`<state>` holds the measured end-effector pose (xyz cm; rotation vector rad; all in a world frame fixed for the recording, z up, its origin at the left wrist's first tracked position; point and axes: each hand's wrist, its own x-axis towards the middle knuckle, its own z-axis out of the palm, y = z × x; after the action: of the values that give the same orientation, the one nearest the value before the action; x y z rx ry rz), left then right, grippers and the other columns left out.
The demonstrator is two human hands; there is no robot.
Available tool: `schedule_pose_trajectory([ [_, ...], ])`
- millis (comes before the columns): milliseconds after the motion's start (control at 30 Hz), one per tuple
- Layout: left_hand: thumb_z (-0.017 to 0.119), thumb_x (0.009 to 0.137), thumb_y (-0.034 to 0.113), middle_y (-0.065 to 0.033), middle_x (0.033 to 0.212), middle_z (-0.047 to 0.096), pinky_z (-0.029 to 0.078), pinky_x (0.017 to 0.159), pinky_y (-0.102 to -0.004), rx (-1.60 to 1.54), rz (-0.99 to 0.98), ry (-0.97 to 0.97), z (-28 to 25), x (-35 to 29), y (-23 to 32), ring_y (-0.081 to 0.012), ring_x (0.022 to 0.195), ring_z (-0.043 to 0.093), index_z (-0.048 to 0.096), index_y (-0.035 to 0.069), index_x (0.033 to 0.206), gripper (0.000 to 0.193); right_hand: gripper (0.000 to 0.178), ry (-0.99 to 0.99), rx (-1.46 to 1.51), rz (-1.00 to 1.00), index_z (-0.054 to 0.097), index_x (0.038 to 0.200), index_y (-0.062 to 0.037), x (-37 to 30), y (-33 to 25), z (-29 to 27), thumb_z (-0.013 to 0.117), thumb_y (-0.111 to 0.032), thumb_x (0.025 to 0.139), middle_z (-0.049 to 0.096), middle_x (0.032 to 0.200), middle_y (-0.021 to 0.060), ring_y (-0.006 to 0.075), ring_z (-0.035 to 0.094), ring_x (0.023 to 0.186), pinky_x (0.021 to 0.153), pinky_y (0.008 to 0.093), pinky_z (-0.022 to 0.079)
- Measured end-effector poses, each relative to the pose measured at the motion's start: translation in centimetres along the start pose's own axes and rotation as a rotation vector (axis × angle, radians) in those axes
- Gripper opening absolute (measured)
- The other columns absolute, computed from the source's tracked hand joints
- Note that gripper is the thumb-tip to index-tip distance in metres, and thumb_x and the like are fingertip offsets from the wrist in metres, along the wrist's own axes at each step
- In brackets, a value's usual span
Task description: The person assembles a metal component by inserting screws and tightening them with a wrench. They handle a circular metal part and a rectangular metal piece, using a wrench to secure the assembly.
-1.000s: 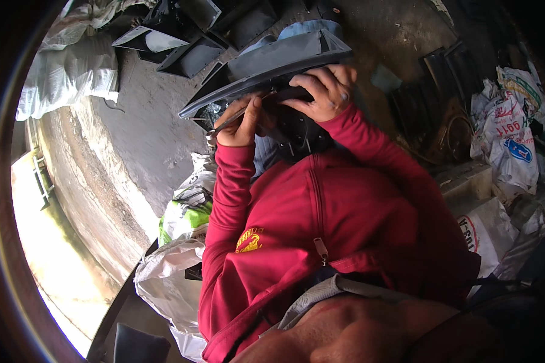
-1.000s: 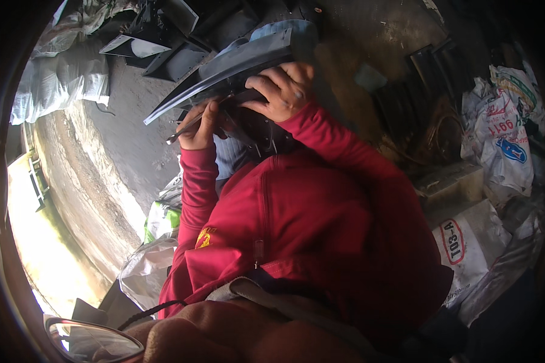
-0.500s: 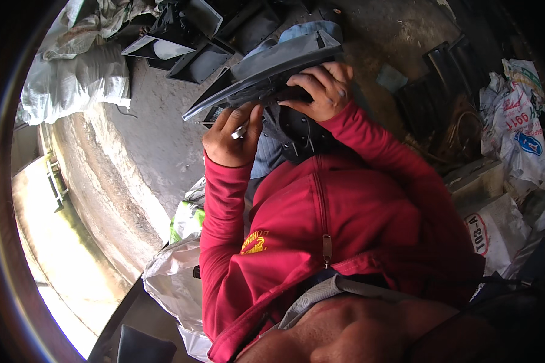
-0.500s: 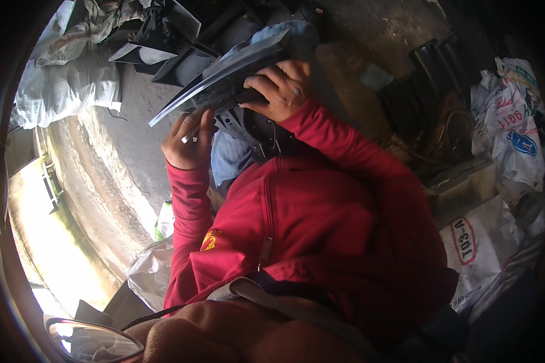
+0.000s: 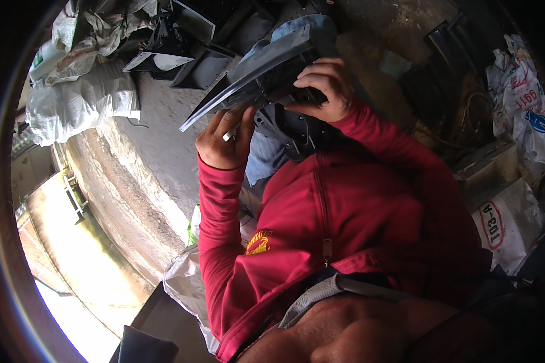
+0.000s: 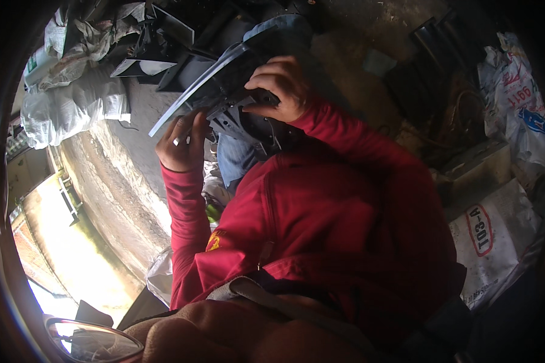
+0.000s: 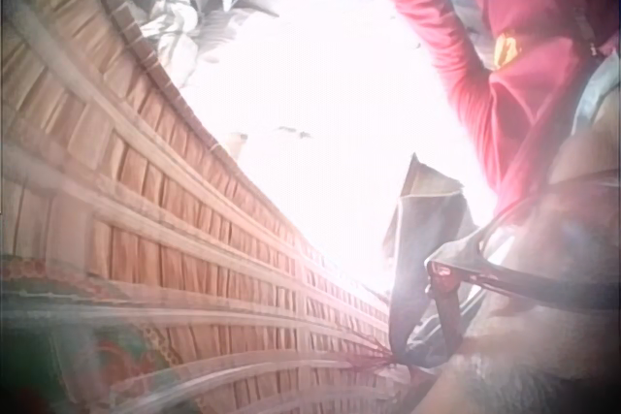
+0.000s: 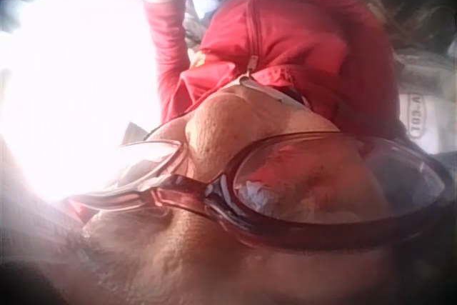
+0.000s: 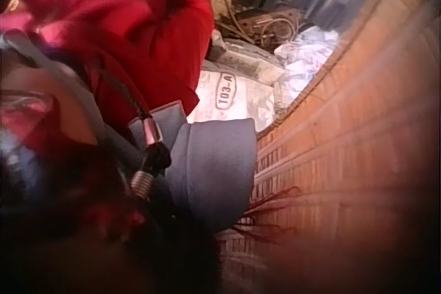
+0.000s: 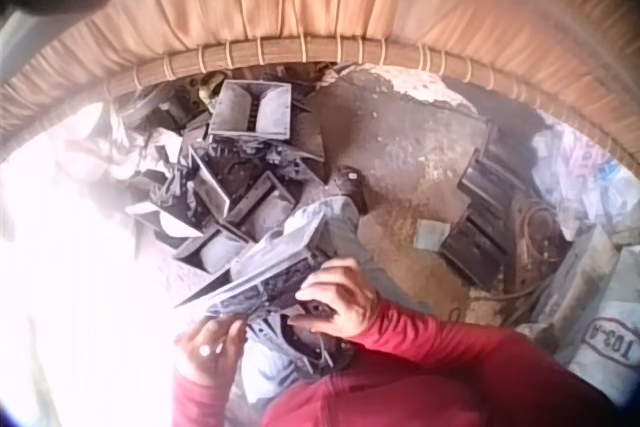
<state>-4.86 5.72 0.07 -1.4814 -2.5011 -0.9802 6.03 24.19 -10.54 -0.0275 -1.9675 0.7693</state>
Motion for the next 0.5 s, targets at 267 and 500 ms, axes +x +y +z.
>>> schedule_pose_trajectory([
  [267, 0.074, 0.078, 0.012, -0.0049, 0.072, 0.063, 0.045, 0.047, -0.0315, 0.074, 0.123, -0.102, 0.1, 1.7, 0.7, -0.0231, 0.054, 0.062, 0.068, 0.011, 0.089, 0.013, 0.118, -0.358, -0.029, 0.049, 0.031, 0.142, -0.0123, 4.8, 4.7, -2.8, 0.092, -0.033, 0.044, 0.052, 0.125, 0.0111, 0.0323, 0.048, 0.119, 0.102, 0.0452, 0.036],
  [500, 0.068, 0.080, 0.026, -0.0039, 0.071, 0.058, 0.047, 0.049, -0.0368, 0.408, 0.196, -0.252, 1.8, 3.5, 3.2, -0.0257, 0.069, 0.062, 0.067, 0.020, 0.084, 0.007, 0.114, -0.359, 0.187, -0.045, 0.031, 0.140, -0.0104, 5.0, 5.5, -1.1, 0.090, -0.022, 0.043, 0.052, 0.115, 0.0090, 0.0314, 0.050, 0.111, 0.100, 0.0418, 0.040],
])
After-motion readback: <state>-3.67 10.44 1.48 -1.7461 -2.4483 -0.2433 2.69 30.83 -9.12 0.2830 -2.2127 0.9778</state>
